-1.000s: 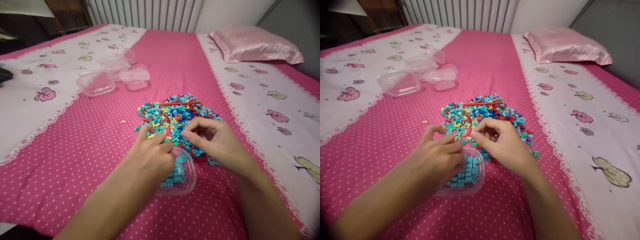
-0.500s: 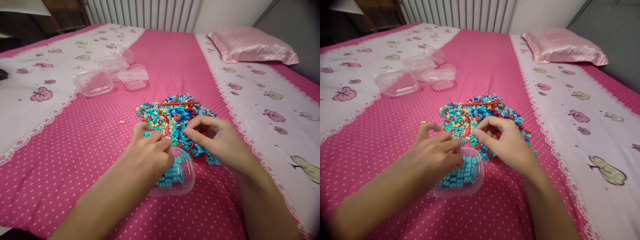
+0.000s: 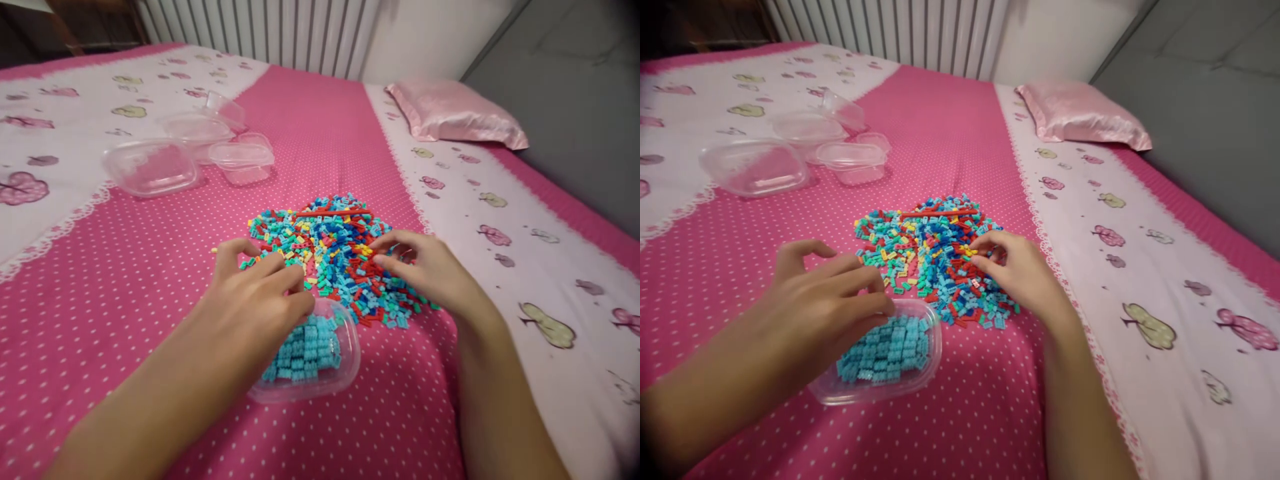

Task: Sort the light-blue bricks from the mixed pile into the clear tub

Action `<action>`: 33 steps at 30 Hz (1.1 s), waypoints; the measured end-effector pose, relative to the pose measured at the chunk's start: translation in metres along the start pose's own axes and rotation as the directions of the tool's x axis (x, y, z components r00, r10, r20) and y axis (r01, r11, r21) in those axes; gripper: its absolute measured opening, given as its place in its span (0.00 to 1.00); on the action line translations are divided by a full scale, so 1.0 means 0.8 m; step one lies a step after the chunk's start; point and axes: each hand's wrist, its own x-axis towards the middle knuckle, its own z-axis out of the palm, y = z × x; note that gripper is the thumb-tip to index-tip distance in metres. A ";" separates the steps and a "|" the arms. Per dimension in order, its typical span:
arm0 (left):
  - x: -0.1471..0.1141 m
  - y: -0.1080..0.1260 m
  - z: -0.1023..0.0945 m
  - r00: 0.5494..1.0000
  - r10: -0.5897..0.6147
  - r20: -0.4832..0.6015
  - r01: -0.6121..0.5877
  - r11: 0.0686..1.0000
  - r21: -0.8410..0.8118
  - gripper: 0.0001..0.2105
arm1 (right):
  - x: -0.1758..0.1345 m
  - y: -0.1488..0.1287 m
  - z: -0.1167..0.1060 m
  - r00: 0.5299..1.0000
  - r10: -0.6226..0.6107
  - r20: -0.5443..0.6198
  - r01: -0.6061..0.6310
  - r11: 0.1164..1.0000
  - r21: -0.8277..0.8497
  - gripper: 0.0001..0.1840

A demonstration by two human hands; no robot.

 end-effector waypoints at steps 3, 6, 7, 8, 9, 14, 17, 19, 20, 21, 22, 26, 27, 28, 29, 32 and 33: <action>-0.001 -0.002 0.002 1.000 0.000 0.013 0.000 1.000 0.013 0.13 | 0.003 0.003 0.014 0.992 -0.026 0.121 0.036 0.996 -0.082 0.06; -0.001 -0.001 0.004 1.000 -0.012 0.008 0.011 1.000 0.013 0.12 | 0.003 -0.002 0.030 0.985 -0.051 0.167 0.075 0.987 -0.141 0.07; -0.001 0.000 0.005 1.000 -0.015 0.001 0.015 1.000 0.016 0.12 | 0.003 -0.003 0.033 0.986 -0.051 0.160 0.076 0.985 -0.154 0.08; -0.001 0.000 0.005 1.000 -0.017 -0.002 0.017 1.000 0.019 0.12 | 0.003 -0.004 0.036 0.988 -0.048 0.149 0.072 0.984 -0.163 0.09; -0.001 0.001 0.005 1.000 -0.020 -0.011 0.020 1.000 0.023 0.12 | 0.002 -0.004 0.037 0.990 -0.042 0.137 0.066 0.983 -0.173 0.09; -0.001 0.000 0.002 0.999 -0.031 -0.043 0.033 0.998 0.048 0.13 | -0.001 -0.006 0.038 0.992 -0.029 0.123 0.055 0.975 -0.215 0.07; 0.001 0.000 -0.002 0.999 -0.021 -0.028 0.023 0.999 0.041 0.14 | -0.002 -0.009 0.034 0.989 -0.059 0.133 0.086 0.975 -0.206 0.06; 0.004 0.002 -0.006 0.999 -0.022 -0.042 0.023 0.999 0.028 0.13 | -0.002 -0.012 0.031 0.991 -0.086 0.105 0.102 0.982 -0.161 0.04; 0.005 0.003 -0.008 0.998 -0.022 -0.059 0.023 1.000 0.019 0.13 | -0.002 -0.014 0.029 0.993 -0.092 0.077 0.100 0.989 -0.107 0.03; 0.006 0.005 -0.009 0.997 -0.026 -0.078 0.027 1.000 0.010 0.14 | -0.002 -0.017 0.028 0.995 -0.090 0.045 0.091 0.996 -0.024 0.02; 0.007 0.007 -0.010 0.994 -0.037 -0.102 0.037 0.999 -0.001 0.14 | -0.003 -0.020 0.027 0.997 -0.080 0.022 0.077 0.993 0.084 0.01; 0.011 0.015 -0.008 0.979 -0.119 -0.163 0.110 0.992 -0.062 0.12 | -0.009 -0.039 0.035 0.991 -0.078 0.113 0.005 0.843 0.537 0.10; 0.011 0.016 -0.006 0.977 -0.131 -0.168 0.118 0.989 -0.084 0.12 | -0.011 -0.044 0.039 0.983 -0.100 0.154 -0.016 0.792 0.610 0.13; 0.012 0.018 -0.005 0.976 -0.137 -0.171 0.119 0.987 -0.110 0.11 | -0.013 -0.049 0.043 0.975 -0.121 0.186 -0.033 0.749 0.662 0.15; 0.012 0.019 -0.003 0.975 -0.140 -0.172 0.117 0.984 -0.135 0.09 | -0.014 -0.052 0.048 0.969 -0.138 0.206 -0.047 0.715 0.697 0.17; 0.012 0.021 -0.003 0.974 -0.163 -0.159 0.131 0.973 -0.192 0.08 | -0.015 -0.057 0.058 0.961 -0.153 0.232 -0.073 0.668 0.740 0.21; 0.012 0.021 -0.004 0.973 -0.177 -0.149 0.147 0.970 -0.193 0.08 | -0.014 -0.057 0.060 0.959 -0.152 0.238 -0.081 0.659 0.747 0.22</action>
